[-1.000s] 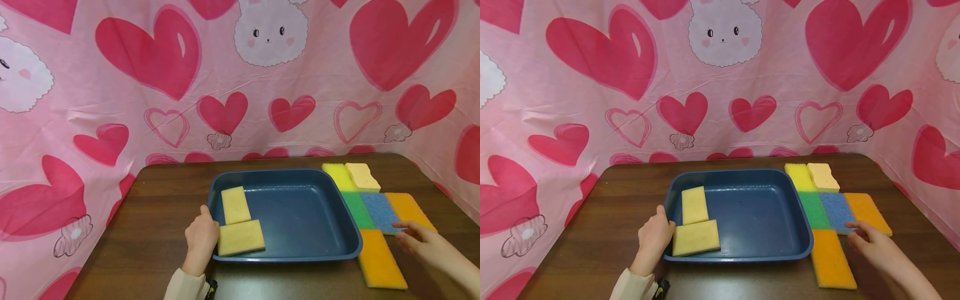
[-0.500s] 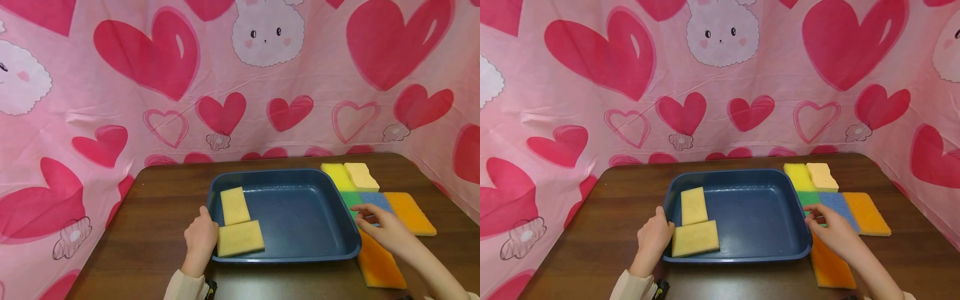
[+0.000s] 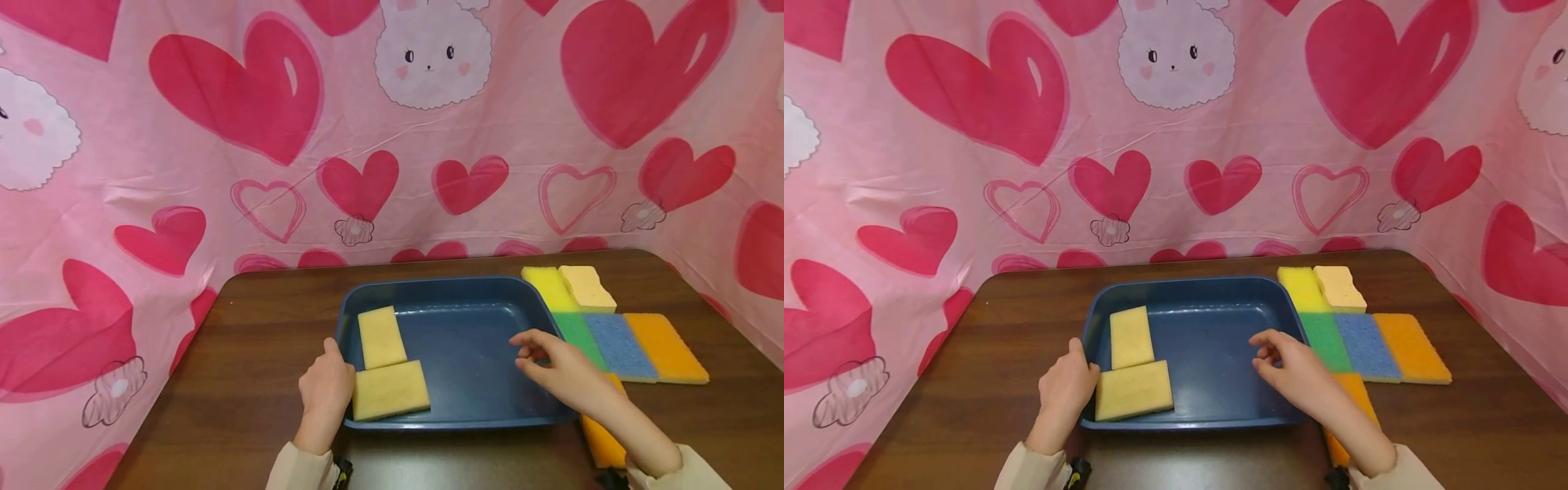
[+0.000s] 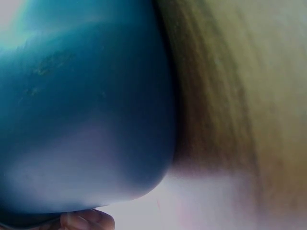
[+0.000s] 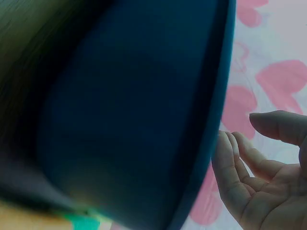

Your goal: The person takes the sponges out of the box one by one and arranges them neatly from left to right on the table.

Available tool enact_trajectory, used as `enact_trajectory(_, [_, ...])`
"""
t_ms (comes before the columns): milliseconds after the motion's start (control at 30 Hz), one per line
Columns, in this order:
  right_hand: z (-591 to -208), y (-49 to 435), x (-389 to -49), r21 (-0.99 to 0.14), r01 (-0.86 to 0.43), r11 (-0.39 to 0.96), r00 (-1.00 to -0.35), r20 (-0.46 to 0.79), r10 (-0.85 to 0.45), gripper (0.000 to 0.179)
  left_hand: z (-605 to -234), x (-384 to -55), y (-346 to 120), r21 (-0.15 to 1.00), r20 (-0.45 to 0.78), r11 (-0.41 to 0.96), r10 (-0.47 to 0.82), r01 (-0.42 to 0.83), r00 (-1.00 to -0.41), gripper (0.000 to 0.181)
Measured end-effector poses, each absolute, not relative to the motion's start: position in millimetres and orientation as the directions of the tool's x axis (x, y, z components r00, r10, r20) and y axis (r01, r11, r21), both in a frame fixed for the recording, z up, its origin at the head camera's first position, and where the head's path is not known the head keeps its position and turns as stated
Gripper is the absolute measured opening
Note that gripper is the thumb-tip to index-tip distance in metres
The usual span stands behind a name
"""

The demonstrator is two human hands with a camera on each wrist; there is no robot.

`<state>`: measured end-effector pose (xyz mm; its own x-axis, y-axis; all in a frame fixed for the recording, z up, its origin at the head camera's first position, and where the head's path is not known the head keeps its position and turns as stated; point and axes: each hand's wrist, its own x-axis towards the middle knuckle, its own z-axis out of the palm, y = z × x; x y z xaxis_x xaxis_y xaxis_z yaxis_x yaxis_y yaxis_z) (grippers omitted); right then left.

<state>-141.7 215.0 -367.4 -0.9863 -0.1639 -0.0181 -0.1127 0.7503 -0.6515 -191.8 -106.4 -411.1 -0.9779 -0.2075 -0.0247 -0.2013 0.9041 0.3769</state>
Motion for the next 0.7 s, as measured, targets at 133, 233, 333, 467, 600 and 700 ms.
enact_trajectory(133, [-365.9,197.4,-143.3,-0.669,-0.125,0.733,-0.982,-0.021,-0.186,0.031,-411.6,-191.8,-106.5,0.376,-0.014,0.905,-0.209,-0.199,-0.978,0.024])
enact_trajectory(233, [-364.4,184.8,-145.7,-0.68,-0.134,0.721,-0.979,-0.021,-0.202,0.03,-411.9,-191.8,-106.5,0.377,-0.002,0.905,-0.21,-0.195,-0.978,0.023])
enact_trajectory(333, [-364.0,173.1,-148.3,-0.688,-0.137,0.713,-0.978,-0.022,-0.209,0.031,-412.1,-191.7,-106.6,0.379,0.002,0.905,-0.209,-0.193,-0.978,0.022])
enact_trajectory(467, [-367.3,159.2,-150.4,-0.696,-0.15,0.703,-0.975,-0.015,-0.223,0.032,-412.7,-191.8,-106.7,0.38,-0.001,0.905,-0.207,-0.192,-0.978,0.023])
enact_trajectory(600, [-372.0,146.5,-151.8,-0.701,-0.157,0.695,-0.971,-0.021,-0.24,0.034,-412.5,-191.4,-106.4,0.379,0.009,0.906,-0.207,-0.189,-0.978,0.022])
enact_trajectory(700, [-374.4,138.1,-153.2,-0.695,-0.161,0.701,-0.968,-0.026,-0.248,0.035,-411.8,-190.9,-106.2,0.377,0.02,0.908,-0.207,-0.184,-0.978,0.02])
